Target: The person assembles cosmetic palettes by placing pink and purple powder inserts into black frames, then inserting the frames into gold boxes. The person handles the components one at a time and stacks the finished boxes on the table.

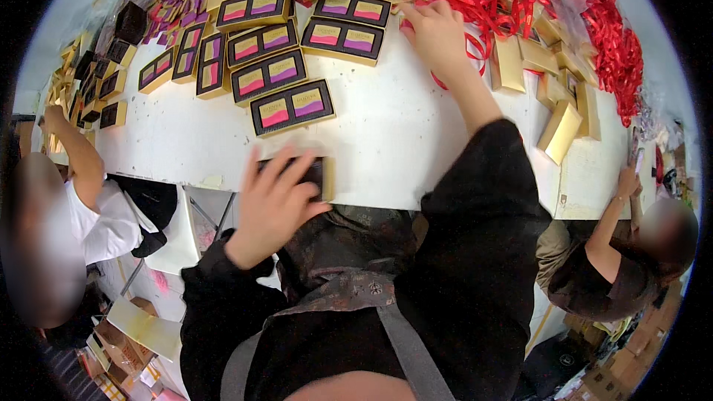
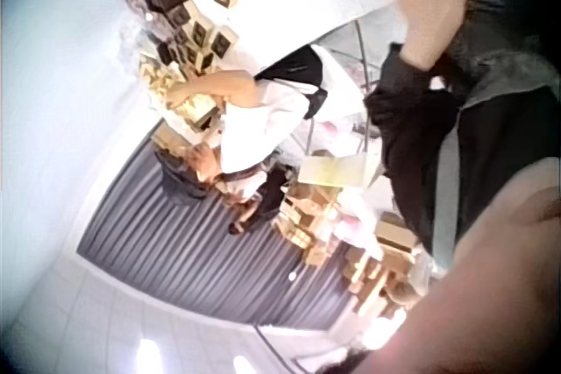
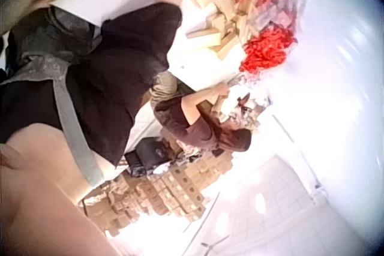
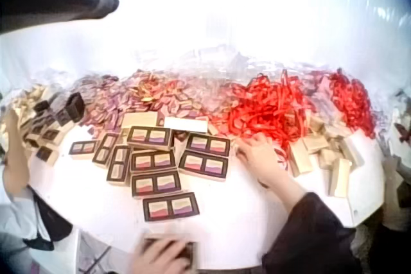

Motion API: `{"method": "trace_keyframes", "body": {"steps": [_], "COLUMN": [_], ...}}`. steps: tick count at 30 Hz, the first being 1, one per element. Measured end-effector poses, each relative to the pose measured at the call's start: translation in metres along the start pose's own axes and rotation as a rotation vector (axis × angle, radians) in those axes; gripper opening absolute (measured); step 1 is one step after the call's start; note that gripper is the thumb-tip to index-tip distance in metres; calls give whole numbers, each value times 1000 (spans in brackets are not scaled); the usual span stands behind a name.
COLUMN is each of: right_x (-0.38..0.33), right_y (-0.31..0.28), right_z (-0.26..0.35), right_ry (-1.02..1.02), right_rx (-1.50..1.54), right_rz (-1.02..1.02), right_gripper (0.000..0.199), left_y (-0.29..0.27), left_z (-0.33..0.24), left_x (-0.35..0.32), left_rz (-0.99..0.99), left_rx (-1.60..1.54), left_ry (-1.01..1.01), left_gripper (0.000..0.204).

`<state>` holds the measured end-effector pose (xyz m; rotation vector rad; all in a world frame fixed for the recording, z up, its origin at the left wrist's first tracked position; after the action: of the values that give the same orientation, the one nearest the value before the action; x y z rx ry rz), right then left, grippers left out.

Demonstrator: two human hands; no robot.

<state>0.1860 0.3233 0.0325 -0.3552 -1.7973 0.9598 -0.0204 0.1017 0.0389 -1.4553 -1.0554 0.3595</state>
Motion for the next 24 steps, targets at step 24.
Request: {"method": "trace_keyframes", "body": {"steps": [24], "right_x": [-64], "right_y": [-91], "right_z": [192], "right_ry": [-276], "right_rx": [836], "right_rz": [260], "right_gripper": [31], "left_y": [23], "left_z": [57], "left_x": [-21], "left_rz": [-189], "left_rx": [-458], "left_ry": [-314], "left_gripper": [65]}}
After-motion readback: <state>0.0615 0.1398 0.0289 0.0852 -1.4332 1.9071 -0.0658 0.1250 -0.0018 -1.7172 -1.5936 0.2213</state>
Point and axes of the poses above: each hand's wrist, its own x-axis towards the middle knuckle, its own y-axis out of the palm, z = x × y, the point moved 8 cm from there along x, towards the middle knuckle, and after that the axes turned 1 degree about -x, right-handed, at the moved point
